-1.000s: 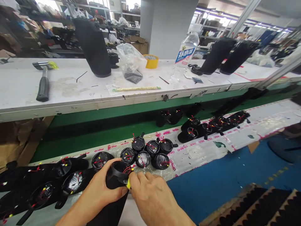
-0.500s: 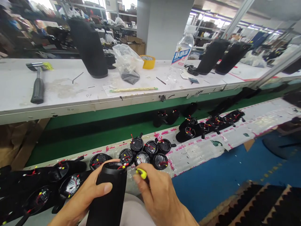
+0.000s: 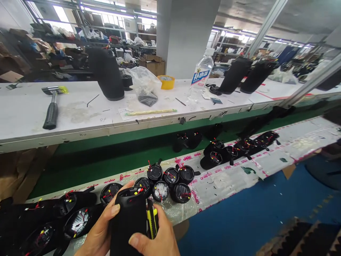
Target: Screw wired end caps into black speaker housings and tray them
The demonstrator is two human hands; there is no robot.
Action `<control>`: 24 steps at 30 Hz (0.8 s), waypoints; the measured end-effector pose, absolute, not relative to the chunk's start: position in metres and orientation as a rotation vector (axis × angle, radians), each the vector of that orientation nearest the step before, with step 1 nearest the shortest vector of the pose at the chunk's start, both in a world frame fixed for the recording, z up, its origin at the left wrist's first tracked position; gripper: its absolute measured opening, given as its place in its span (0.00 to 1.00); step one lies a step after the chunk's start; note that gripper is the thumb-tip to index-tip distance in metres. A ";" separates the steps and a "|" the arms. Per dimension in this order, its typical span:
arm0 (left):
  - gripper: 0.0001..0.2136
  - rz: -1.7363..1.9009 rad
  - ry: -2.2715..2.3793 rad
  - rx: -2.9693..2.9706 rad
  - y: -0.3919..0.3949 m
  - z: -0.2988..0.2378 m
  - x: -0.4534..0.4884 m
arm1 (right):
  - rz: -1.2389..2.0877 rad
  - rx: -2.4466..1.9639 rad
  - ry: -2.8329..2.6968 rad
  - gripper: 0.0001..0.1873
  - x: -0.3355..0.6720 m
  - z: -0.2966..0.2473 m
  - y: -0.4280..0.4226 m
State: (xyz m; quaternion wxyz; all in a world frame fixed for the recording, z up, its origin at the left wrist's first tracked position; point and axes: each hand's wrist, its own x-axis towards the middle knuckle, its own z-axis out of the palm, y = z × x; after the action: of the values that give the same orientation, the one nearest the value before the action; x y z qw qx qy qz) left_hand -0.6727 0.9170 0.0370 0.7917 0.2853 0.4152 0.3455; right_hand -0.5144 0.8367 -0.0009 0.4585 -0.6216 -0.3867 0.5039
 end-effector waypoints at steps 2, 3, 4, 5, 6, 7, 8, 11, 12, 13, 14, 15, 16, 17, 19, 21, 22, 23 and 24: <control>0.36 0.792 1.033 0.731 0.915 0.037 -0.669 | 1.211 -1.564 -0.931 0.36 -0.518 0.000 0.837; 0.33 0.828 1.127 0.825 0.914 0.036 -0.668 | 1.178 -1.606 -0.927 0.35 -0.519 0.000 0.837; 0.31 0.861 1.224 0.935 0.911 0.034 -0.666 | 1.138 -1.659 -0.929 0.35 -0.520 0.000 0.837; 0.29 0.885 1.310 1.041 0.908 0.032 -0.665 | 1.100 -1.714 -0.939 0.35 -0.521 -0.001 0.837; 0.27 0.896 1.375 1.129 0.905 0.030 -0.664 | 1.067 -1.766 -0.953 0.36 -0.522 -0.002 0.837; 0.25 0.897 1.419 1.194 0.902 0.028 -0.664 | 1.039 -1.811 -0.972 0.37 -0.523 -0.003 0.837; 0.25 0.889 1.447 1.242 0.899 0.026 -0.663 | 1.015 -1.845 -0.993 0.37 -0.525 -0.005 0.836; 0.32 0.850 1.447 1.307 0.894 0.025 -0.665 | 0.959 -1.889 -1.074 0.37 -0.529 -0.012 0.833; 0.37 0.831 1.408 1.292 0.895 0.028 -0.666 | 0.936 -1.893 -1.109 0.37 -0.529 -0.014 0.830; 0.42 0.799 1.340 1.243 0.897 0.031 -0.668 | 0.909 -1.899 -1.149 0.37 -0.528 -0.016 0.827; 0.46 0.752 1.247 1.160 0.899 0.036 -0.670 | 0.875 -1.907 -1.196 0.38 -0.526 -0.017 0.823; 0.49 0.693 1.143 1.053 0.902 0.041 -0.671 | 0.829 -1.914 -1.250 0.39 -0.522 -0.016 0.818; 0.51 0.634 1.045 0.954 0.905 0.046 -0.673 | 0.763 -1.917 -1.308 0.37 -0.516 -0.014 0.815; 0.51 0.594 0.982 0.898 0.907 0.052 -0.674 | 0.672 -1.912 -1.373 0.34 -0.510 -0.011 0.813; 0.49 0.585 1.022 0.977 0.909 0.060 -0.675 | 0.458 -1.849 -1.531 0.22 -0.495 0.001 0.813; 0.44 0.617 1.210 1.200 0.908 0.064 -0.672 | 0.258 -1.709 -1.749 0.14 -0.483 0.018 0.821; 0.43 0.623 1.302 1.304 0.907 0.064 -0.670 | 0.167 -1.635 -1.870 0.13 -0.479 0.026 0.826; 0.42 0.614 1.368 1.371 0.906 0.063 -0.668 | 0.079 -1.585 -1.981 0.12 -0.477 0.034 0.831; 0.42 0.593 1.400 1.408 0.905 0.062 -0.667 | -0.010 -1.560 -2.065 0.11 -0.477 0.040 0.836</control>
State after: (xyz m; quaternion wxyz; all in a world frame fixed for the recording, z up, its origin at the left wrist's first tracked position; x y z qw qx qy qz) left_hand -0.6668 0.9050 0.0615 0.5097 0.5845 0.5812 0.2464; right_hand -0.4774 0.8362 0.0402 0.2732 -0.5798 -0.7676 -0.0039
